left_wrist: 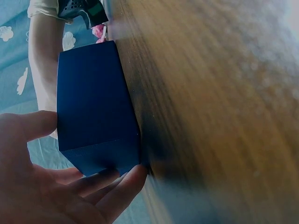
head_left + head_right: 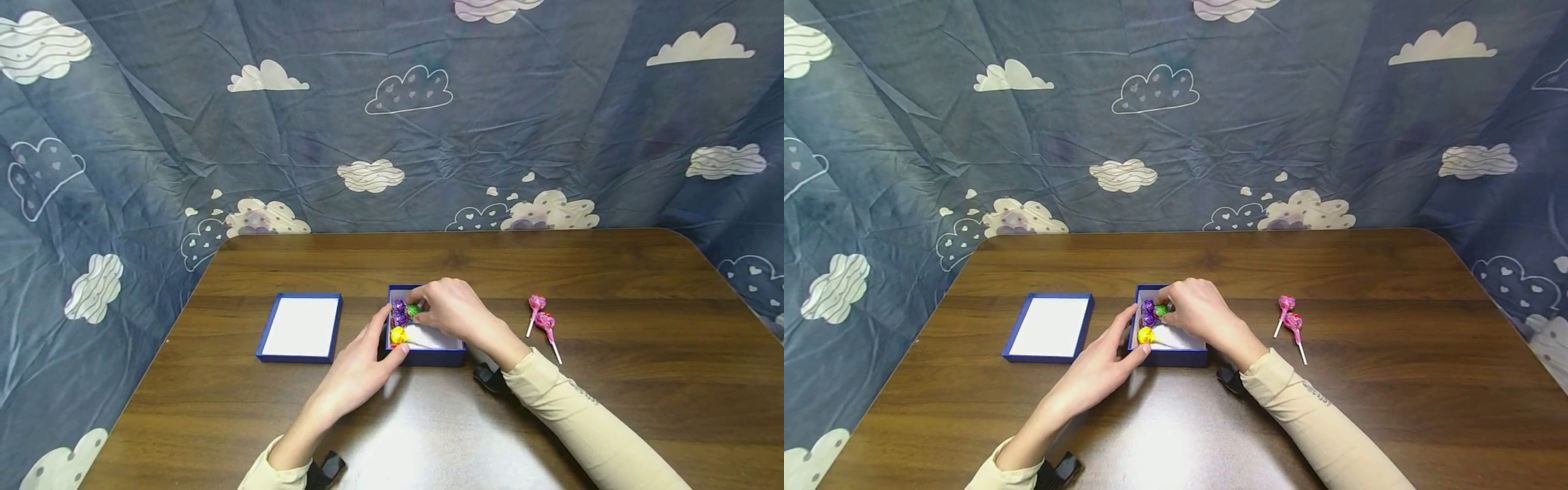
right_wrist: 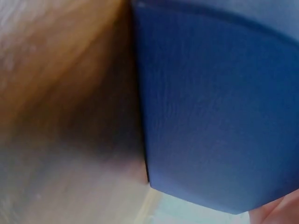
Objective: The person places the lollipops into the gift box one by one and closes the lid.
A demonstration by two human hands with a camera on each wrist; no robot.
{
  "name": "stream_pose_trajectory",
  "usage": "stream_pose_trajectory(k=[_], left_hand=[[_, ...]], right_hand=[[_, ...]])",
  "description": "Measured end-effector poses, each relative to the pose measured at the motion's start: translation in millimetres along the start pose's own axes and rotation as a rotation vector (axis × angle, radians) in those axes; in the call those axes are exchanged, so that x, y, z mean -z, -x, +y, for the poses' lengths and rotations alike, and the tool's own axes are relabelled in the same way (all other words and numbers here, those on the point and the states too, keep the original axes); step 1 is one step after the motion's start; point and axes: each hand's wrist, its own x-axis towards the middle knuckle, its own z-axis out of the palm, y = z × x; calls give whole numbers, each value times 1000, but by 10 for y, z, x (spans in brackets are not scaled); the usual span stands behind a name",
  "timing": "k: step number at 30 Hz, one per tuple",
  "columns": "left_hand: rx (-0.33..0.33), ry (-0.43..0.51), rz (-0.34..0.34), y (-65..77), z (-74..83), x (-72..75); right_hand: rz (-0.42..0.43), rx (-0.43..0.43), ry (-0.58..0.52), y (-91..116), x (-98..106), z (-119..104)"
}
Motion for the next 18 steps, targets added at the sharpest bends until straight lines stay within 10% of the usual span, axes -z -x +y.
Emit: stream_pose_trajectory(k=[18], left_hand=[[7,8,-7,2,1,0]], right_hand=[[2,78,-412,93,178,85]])
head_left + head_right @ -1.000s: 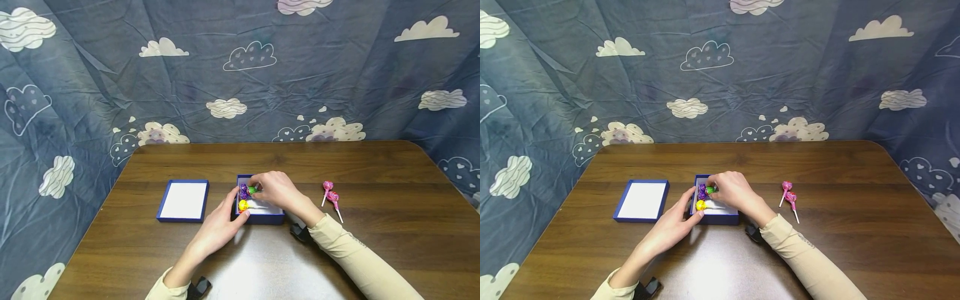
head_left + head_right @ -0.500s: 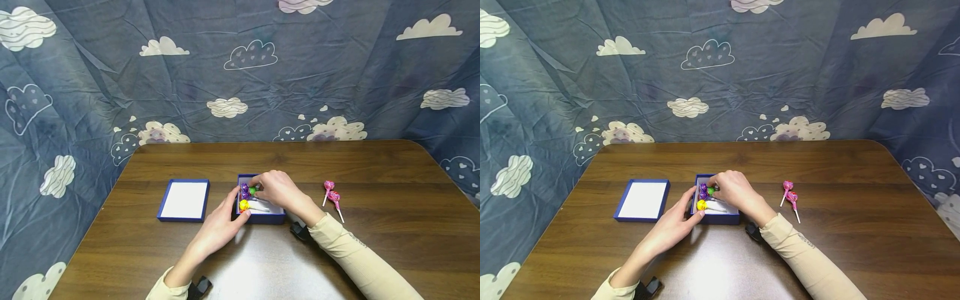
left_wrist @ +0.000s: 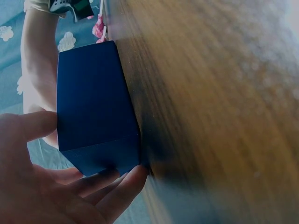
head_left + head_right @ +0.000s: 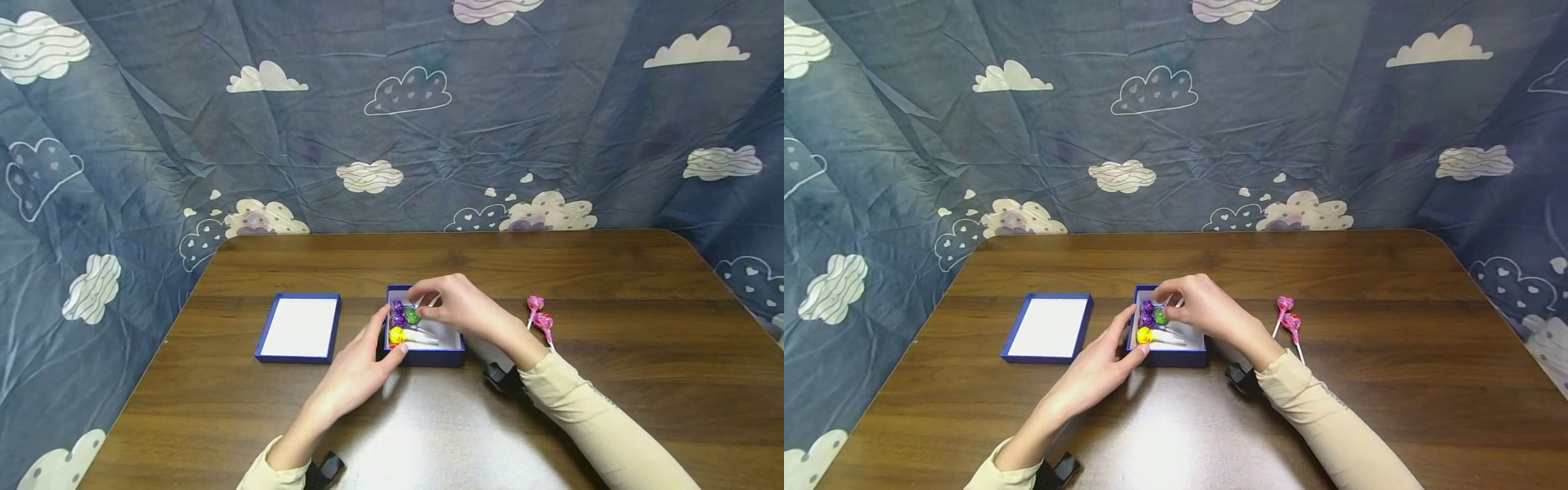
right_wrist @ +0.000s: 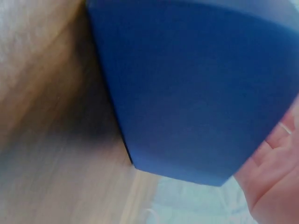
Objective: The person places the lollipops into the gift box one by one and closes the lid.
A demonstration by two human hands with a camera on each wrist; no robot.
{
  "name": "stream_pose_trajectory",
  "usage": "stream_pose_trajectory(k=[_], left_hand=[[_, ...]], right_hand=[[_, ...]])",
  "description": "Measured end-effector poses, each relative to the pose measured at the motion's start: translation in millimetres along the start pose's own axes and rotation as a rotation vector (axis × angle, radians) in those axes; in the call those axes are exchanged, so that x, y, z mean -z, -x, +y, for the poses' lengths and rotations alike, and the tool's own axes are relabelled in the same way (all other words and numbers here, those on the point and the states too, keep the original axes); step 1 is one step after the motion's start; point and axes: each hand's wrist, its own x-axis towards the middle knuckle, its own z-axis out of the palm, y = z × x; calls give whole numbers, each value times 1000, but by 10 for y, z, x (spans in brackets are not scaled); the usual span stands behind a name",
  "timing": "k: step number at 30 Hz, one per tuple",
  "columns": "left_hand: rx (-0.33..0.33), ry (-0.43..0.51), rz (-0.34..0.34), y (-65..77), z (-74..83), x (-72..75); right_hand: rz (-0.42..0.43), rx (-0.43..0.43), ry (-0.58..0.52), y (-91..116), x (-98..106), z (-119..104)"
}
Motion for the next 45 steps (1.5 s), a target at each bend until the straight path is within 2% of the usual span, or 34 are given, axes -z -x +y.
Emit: stream_pose_trajectory(k=[12,16,27,36,45], left_hand=[[-4,4,12,9,14,0],[-11,7,14,6,9,-1],[-6,10,5,11,6,3],[-1,0,3,5,10,3],[-12,3,6,7,10,5]], right_hand=[[152,-51,-79,345,294,-154],[202,-87,-58,464,402,-143],[300,-253,14,832,696,-31],[326,-334,73,1127,807,92],[310,-422,176,1376,851,242]])
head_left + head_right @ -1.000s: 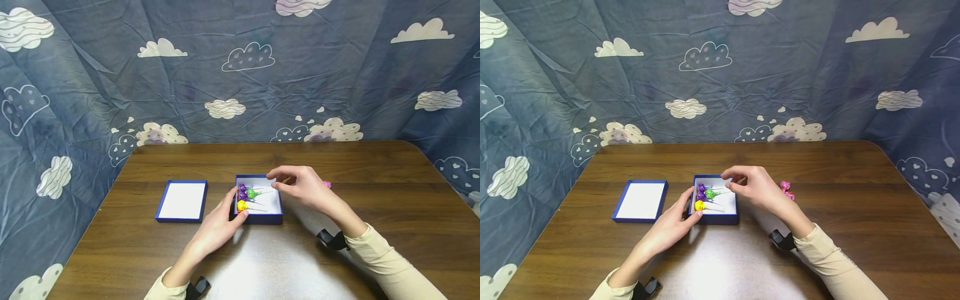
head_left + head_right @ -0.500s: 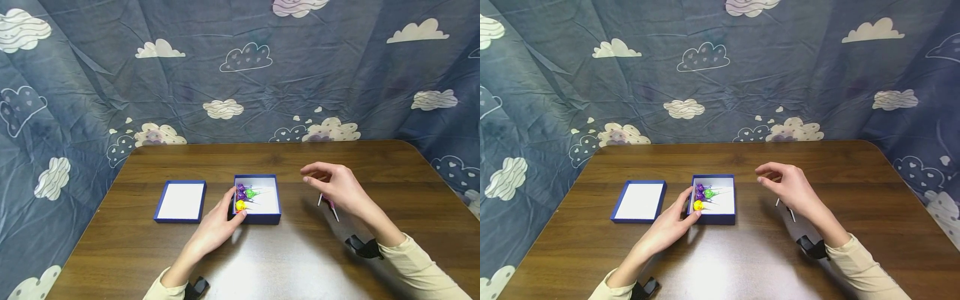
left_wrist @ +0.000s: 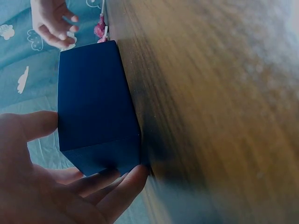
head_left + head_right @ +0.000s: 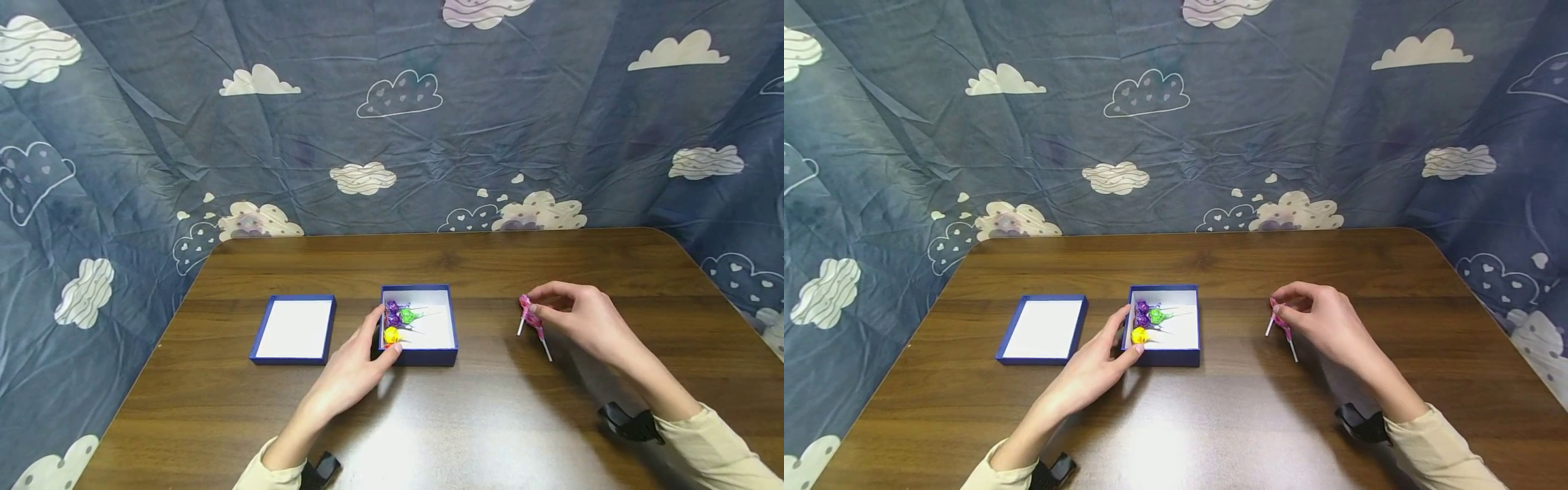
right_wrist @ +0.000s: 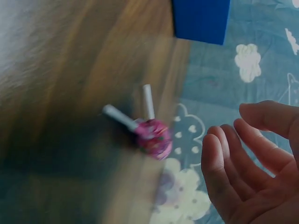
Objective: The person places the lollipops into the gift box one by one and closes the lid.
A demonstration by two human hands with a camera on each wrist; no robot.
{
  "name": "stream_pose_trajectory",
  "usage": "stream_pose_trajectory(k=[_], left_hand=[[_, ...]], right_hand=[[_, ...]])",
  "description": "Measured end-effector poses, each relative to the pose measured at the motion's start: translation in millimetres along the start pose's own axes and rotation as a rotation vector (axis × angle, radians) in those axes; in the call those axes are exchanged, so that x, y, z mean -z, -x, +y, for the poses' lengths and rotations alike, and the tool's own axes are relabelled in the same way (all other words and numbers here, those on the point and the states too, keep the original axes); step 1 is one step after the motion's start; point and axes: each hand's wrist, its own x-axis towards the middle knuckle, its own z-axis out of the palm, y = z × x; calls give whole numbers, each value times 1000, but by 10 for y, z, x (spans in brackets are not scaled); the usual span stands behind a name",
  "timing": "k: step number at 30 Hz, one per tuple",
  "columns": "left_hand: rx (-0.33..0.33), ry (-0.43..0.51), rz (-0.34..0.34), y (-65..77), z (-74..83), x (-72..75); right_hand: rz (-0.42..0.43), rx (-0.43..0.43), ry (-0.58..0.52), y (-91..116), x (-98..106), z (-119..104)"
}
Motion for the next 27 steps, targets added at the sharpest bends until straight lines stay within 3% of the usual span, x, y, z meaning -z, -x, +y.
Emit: stream_pose_trajectory(k=[19,27], left_hand=[[5,0,0,1,5,-12],[6,2,-1,1,2,-8]], right_hand=[[-136,-151,-78,24,-87,378],[-174,-148,-111,-24,-142,481]])
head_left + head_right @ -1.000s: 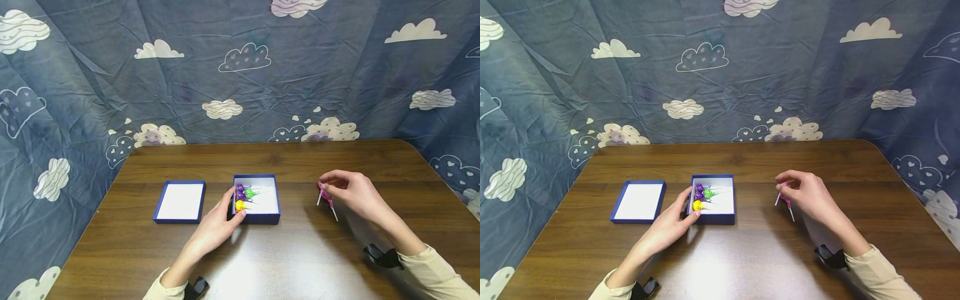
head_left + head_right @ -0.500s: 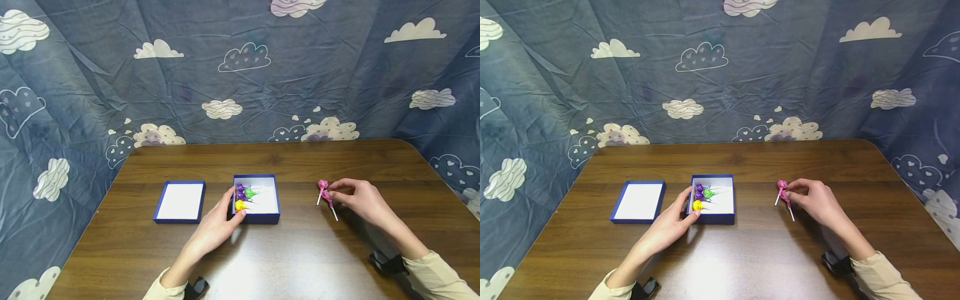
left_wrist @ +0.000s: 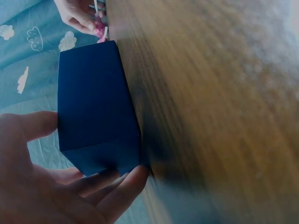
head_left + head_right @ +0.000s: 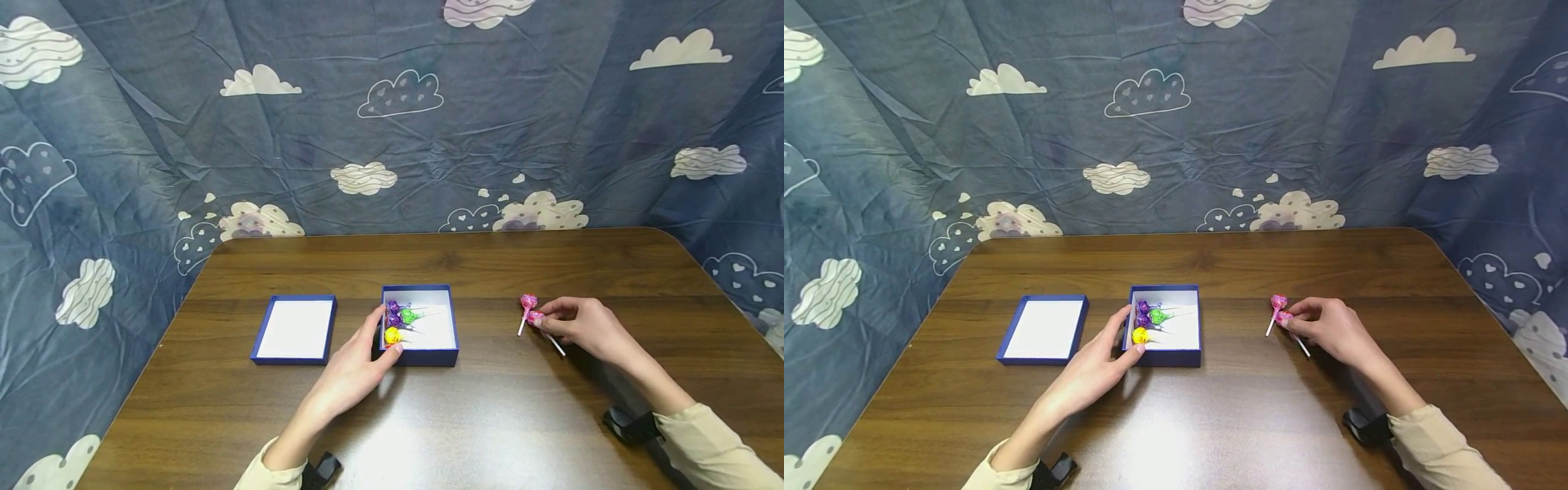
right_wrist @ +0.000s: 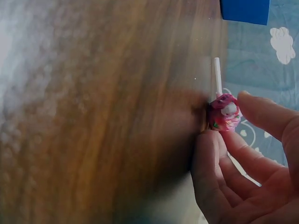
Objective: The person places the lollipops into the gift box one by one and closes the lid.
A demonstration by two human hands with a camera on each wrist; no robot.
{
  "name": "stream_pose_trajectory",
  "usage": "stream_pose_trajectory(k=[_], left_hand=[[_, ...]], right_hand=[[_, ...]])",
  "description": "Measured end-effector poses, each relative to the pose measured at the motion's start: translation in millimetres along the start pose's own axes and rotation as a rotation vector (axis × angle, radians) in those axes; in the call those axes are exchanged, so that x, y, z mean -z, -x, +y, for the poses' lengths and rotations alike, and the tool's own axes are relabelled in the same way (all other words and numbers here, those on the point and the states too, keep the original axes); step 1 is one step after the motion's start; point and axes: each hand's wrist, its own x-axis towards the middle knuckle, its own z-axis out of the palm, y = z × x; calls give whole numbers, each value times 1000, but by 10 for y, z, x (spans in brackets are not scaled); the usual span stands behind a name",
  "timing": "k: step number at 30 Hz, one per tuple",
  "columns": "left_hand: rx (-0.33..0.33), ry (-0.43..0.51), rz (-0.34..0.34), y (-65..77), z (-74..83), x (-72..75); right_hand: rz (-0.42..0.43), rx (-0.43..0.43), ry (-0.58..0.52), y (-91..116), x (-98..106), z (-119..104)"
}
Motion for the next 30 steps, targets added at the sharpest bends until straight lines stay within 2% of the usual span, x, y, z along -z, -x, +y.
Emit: stream_pose_trajectory(k=[11,16,24,30], left_hand=[[-14,3,2,-6,-29,-4],[-15,2,4,-6,-34,-8],[-22,3,3,-18,-41,-11],[-22,1,5,-15,-35,-4]], right_hand=[[-68,-25,-68,-89,-16,22],[-84,-2,-62,-119,-19,26],[-44,61,-7,-97,-23,18],[-23,116,-81,-65,-55,-4]])
